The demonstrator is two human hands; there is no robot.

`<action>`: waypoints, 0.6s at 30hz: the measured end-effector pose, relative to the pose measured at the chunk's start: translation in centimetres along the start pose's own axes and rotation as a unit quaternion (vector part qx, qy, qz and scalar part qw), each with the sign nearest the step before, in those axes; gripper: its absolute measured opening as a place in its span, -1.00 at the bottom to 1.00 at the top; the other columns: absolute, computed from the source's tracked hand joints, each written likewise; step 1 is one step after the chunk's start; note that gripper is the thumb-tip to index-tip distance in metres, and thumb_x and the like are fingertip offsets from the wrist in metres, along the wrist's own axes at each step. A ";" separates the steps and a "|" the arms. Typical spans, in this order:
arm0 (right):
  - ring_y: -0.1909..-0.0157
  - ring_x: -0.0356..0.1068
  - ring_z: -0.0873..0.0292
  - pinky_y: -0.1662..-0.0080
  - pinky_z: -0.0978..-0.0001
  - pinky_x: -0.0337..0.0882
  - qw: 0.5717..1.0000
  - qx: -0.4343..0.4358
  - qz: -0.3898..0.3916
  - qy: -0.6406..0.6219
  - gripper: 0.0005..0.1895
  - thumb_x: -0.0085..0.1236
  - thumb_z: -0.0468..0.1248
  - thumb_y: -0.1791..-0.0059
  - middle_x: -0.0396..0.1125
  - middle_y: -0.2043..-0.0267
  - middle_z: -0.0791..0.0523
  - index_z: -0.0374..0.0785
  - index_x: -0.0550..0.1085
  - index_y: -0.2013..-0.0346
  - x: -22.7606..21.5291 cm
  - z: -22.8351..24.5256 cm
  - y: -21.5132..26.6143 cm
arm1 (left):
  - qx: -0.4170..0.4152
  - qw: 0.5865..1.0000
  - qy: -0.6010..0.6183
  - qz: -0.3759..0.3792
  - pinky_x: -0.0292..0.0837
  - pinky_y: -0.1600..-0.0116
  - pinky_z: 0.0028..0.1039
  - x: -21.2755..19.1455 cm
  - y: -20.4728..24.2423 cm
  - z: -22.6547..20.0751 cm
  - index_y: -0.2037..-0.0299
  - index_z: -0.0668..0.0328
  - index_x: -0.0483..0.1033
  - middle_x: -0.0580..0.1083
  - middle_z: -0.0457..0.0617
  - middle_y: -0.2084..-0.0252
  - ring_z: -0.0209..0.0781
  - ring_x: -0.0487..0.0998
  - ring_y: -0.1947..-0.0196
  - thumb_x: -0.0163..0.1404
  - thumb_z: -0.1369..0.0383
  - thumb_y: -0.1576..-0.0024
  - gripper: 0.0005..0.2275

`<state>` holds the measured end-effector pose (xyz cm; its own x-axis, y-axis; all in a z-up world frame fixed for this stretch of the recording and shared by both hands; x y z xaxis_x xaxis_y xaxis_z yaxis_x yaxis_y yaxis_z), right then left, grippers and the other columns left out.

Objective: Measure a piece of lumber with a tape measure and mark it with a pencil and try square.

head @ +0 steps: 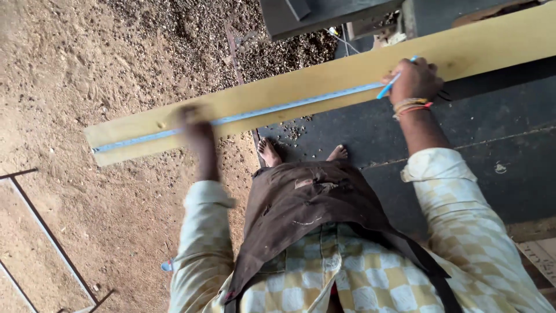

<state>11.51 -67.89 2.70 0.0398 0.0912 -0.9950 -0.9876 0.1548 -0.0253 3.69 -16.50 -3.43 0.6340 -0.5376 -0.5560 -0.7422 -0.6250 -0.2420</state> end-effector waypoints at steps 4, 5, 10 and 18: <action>0.05 0.40 -0.21 0.18 -0.18 0.35 1.000 0.022 0.009 -0.002 -0.79 0.40 -0.02 0.20 0.44 0.17 0.02 -0.02 0.62 0.43 -0.9 2.0 -1.8 | 0.313 0.880 -0.063 0.353 0.34 -0.10 -0.12 9.3 11.7 -19.1 -0.03 0.14 0.47 0.41 0.13 -0.10 0.13 0.40 -0.12 0.05 0.40 -0.07 -0.70; 0.05 0.40 -0.21 0.18 -0.18 0.35 1.000 0.023 0.010 -0.002 -0.79 0.40 -0.02 0.20 0.44 0.17 0.02 -0.02 0.62 0.43 -0.5 1.8 -1.7 | 0.313 0.879 -0.062 0.354 0.34 -0.10 -0.12 10.4 13.1 -21.3 -0.03 0.14 0.47 0.41 0.13 -0.10 0.13 0.40 -0.12 0.05 0.40 -0.07 -0.70; 0.10 0.47 -0.16 0.15 -0.20 0.37 0.998 0.049 0.046 -0.004 -0.85 0.11 -0.17 0.02 0.46 0.18 -0.02 -0.05 0.63 0.30 1.1 0.8 -1.6 | 0.346 0.834 -0.179 0.390 0.36 -0.16 -0.14 18.3 19.1 -23.2 -0.23 0.22 0.40 0.36 0.00 -0.16 0.01 0.37 -0.15 -0.03 0.39 -0.25 -0.67; 0.06 0.42 -0.12 0.17 -0.16 0.37 0.997 0.038 0.060 -0.024 -0.83 0.06 -0.14 0.00 0.45 0.15 0.05 -0.04 0.60 0.28 -0.7 -0.3 -1.7 | 0.419 0.810 -0.266 0.313 0.37 -0.08 -0.10 19.9 19.1 -20.7 -0.20 0.24 0.42 0.40 -0.01 -0.13 0.02 0.40 -0.07 -0.04 0.37 -0.15 -0.61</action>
<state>13.12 -68.50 3.40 -0.0687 0.1609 -0.9846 -0.9716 0.2132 0.1026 6.62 -50.82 -2.62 0.0587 -0.1421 -0.9881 -0.9105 0.3982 -0.1113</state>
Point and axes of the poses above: each hand's wrist, its own y-axis away from the middle knuckle, its own x-axis out of the palm, z = x × y, the point moved 1 cm from there along -y, towards the middle knuckle
